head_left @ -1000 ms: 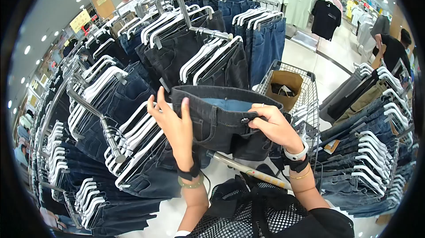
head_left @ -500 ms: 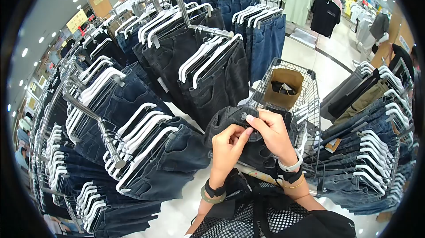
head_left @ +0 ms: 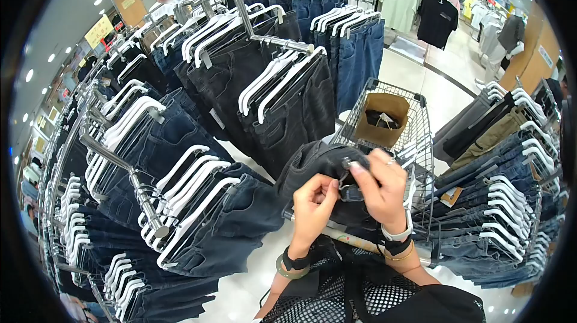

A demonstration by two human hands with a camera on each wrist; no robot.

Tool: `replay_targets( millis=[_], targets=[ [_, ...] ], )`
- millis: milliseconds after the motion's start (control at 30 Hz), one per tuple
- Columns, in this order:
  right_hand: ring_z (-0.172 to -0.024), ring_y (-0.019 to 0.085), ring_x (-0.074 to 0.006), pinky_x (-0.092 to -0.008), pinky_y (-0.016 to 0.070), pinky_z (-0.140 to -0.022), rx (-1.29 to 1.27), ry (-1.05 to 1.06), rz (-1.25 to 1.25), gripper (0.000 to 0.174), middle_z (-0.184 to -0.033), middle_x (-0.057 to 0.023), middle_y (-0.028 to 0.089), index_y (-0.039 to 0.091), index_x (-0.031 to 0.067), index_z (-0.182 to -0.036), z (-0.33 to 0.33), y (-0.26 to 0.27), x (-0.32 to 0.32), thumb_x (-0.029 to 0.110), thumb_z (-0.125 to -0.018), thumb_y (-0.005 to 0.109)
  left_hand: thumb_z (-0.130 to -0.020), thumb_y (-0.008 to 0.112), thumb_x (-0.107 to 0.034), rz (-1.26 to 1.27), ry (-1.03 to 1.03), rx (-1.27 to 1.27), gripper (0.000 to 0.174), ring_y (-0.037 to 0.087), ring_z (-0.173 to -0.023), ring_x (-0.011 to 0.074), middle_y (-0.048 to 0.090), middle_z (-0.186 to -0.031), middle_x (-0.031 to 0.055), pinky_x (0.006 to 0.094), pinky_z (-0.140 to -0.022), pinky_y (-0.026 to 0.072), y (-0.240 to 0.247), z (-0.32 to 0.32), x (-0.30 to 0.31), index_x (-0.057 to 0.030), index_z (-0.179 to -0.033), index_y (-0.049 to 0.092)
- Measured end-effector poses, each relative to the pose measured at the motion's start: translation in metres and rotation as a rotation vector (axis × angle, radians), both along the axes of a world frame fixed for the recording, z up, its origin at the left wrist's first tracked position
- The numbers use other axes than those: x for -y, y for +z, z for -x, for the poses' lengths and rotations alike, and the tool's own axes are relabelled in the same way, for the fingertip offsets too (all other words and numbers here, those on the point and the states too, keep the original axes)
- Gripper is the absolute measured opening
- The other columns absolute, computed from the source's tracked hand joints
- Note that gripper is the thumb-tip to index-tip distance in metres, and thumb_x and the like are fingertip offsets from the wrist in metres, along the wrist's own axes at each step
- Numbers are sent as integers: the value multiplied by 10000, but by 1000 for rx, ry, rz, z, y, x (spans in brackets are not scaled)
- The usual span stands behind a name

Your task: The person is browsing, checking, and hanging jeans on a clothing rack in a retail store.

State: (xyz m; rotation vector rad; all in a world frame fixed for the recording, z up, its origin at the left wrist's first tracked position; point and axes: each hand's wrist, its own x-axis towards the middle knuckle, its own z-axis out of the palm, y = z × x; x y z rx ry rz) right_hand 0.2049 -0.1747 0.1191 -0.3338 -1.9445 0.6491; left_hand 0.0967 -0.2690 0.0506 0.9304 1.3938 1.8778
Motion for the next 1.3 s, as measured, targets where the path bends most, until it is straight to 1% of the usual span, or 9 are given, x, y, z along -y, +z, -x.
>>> replay_targets(
  millis=[333,567,633,833,967,1033,1167,1233,1300],
  targets=[
    [-592,404,-91,-252,291,-533,-175,67,311,101,-661,-16,474,659,-63,-874,-26,5,-23,35,-885,633,-955,615,-100,59,-53,-46,129,528,-657,35,601,-730,-12,183,-576,397,-20,-1,0,20,-926,654],
    [-589,403,-108,-268,290,-533,-70,20,192,102,-653,-34,447,667,-49,-891,-20,5,-21,45,-894,626,-959,614,-122,29,-24,47,150,495,-586,6,584,-688,-40,168,-504,339,7,-3,-8,0,-885,659],
    [-597,387,-104,-258,288,-543,-83,-27,196,113,-664,-28,448,661,-52,-886,-24,-2,-28,53,-904,624,-955,619,-108,18,-22,21,147,520,-648,18,589,-718,-29,174,-585,405,17,0,-6,18,-884,640],
    [-637,377,-35,-208,286,-559,-199,19,514,125,-721,50,459,667,-34,-979,-32,-6,-37,62,-913,618,-954,612,-101,53,13,-118,150,487,-575,34,561,-682,-48,200,-531,383,-2,-5,-9,12,-860,637],
    [-636,397,-31,-199,310,-561,7,9,346,351,-727,45,468,618,-6,-1143,-39,-5,-33,43,-801,678,-937,616,-66,87,195,-388,142,492,-582,29,554,-668,-14,204,-530,373,20,-15,0,21,-824,614],
    [-653,417,-50,-199,325,-565,-161,70,351,535,-733,17,466,539,7,-1253,-31,-1,-21,9,-750,720,-932,617,-57,39,234,-445,142,489,-585,28,550,-661,-12,204,-528,370,27,-14,4,27,-818,605],
    [-604,450,-89,-217,365,-544,147,7,136,401,-713,-6,498,636,46,-1080,-38,19,-10,120,-723,806,-921,624,-63,49,273,-355,150,427,-535,67,536,-646,33,244,-496,345,16,-11,-4,26,-802,599],
    [-509,532,-166,-286,396,-469,252,141,34,189,-637,-36,565,672,52,-752,-36,15,-8,193,-754,798,-931,618,-79,52,276,-358,167,424,-537,75,529,-642,34,250,-499,347,13,-11,-6,24,-803,591],
    [-496,548,-199,-305,401,-472,415,182,109,221,-591,-44,546,639,54,-665,-42,13,-6,201,-771,765,-937,614,-91,70,281,-376,181,412,-533,77,518,-635,35,256,-494,341,9,-13,-7,23,-800,585]
  ],
)
